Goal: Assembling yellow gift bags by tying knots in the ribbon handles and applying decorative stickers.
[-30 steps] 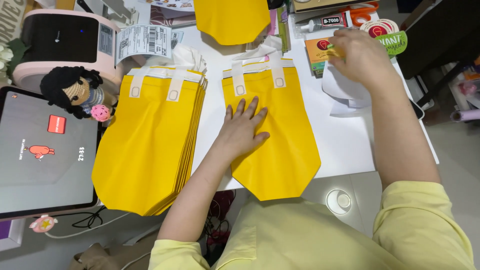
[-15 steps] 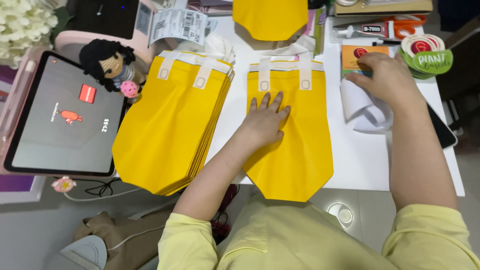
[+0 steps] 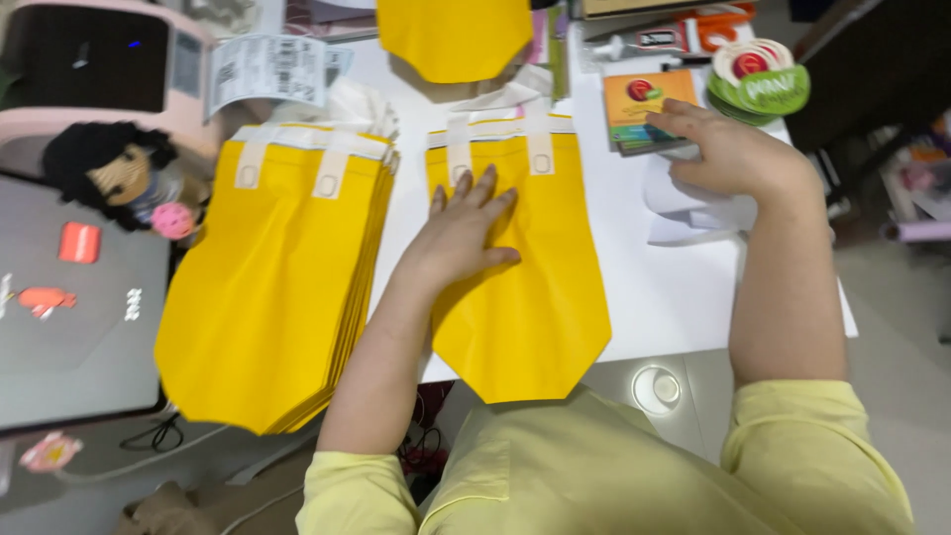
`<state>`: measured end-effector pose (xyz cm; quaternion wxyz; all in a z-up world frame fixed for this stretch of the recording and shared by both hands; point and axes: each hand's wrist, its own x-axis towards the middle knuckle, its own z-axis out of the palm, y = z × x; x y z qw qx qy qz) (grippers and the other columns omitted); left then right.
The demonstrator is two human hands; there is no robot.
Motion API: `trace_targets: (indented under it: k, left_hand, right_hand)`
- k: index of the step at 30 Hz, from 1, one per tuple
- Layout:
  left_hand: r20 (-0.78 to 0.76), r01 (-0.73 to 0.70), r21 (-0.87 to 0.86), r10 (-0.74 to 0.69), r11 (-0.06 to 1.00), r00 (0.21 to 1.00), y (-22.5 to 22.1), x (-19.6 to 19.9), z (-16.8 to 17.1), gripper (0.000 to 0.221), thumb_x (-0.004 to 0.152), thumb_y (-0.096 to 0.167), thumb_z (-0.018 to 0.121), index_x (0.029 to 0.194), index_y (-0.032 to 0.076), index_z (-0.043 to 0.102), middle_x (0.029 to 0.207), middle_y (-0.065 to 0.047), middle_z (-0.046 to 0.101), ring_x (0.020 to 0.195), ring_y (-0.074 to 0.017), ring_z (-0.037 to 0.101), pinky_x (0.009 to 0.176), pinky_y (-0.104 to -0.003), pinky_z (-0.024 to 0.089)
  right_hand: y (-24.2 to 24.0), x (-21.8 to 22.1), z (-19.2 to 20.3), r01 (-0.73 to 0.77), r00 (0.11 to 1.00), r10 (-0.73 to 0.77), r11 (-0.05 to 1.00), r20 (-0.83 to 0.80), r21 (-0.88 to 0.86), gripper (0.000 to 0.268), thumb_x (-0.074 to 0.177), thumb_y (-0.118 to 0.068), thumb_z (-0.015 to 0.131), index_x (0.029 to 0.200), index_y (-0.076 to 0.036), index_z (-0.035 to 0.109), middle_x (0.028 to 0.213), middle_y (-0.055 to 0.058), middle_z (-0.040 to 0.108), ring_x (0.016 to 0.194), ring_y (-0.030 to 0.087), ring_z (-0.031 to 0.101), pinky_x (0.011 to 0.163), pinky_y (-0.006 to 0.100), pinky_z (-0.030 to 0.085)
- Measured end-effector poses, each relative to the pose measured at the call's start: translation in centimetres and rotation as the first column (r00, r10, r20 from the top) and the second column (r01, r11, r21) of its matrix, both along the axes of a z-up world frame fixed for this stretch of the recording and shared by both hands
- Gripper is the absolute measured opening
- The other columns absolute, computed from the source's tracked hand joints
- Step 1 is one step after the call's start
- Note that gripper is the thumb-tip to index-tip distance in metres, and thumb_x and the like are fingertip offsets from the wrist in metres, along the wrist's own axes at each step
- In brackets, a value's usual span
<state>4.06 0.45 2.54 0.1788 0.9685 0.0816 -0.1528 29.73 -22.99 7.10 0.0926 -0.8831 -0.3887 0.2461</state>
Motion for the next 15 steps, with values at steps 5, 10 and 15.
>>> trace_targets:
  k: [5, 10, 15]
  left_hand:
    - [0.309, -0.013, -0.139, 0.056, 0.990, 0.949, 0.5, 0.1, -0.9, 0.069, 0.093, 0.041, 0.070, 0.152, 0.014, 0.046, 0.167, -0.018, 0.024, 0.153, -0.0462, 0.017, 0.118, -0.069, 0.007]
    - [0.436, 0.084, -0.132, -0.018, 0.988, 0.900, -0.7, 0.9, -0.7, 0.054, 0.096, 0.040, 0.066, 0.142, 0.013, 0.057, 0.159, -0.011, 0.043, 0.146, -0.0342, 0.037, 0.116, -0.066, 0.016]
    - [0.407, 0.212, -0.142, -0.138, 0.967, 0.903, -4.1, 4.6, 0.3, 0.056, 0.099, 0.035, 0.062, 0.148, 0.012, 0.049, 0.153, -0.009, 0.053, 0.139, -0.0260, 0.050, 0.114, -0.062, 0.027]
  right_hand:
    - [-2.2, -2.2, 3.9, 0.122, 0.992, -0.119, 0.988, 0.039, -0.091, 0.077, 0.079, -0.047, 0.075, 0.149, -0.023, 0.052, 0.159, -0.001, 0.046, 0.138, 0.024, 0.047, 0.106, 0.041, 0.041]
    - [-4.5, -2.9, 1.9, 0.123, 0.989, -0.099, 0.962, 0.108, -0.243, 0.098, 0.075, -0.038, 0.083, 0.160, -0.032, 0.035, 0.162, -0.005, 0.038, 0.136, 0.027, 0.049, 0.098, 0.046, 0.049]
    - [-5.7, -1.9, -1.2, 0.011, 0.985, 0.020, 0.984, 0.169, -0.180, 0.065, 0.087, -0.027, 0.070, 0.150, -0.035, 0.053, 0.147, -0.003, 0.051, 0.120, 0.024, 0.060, 0.082, 0.044, 0.052]
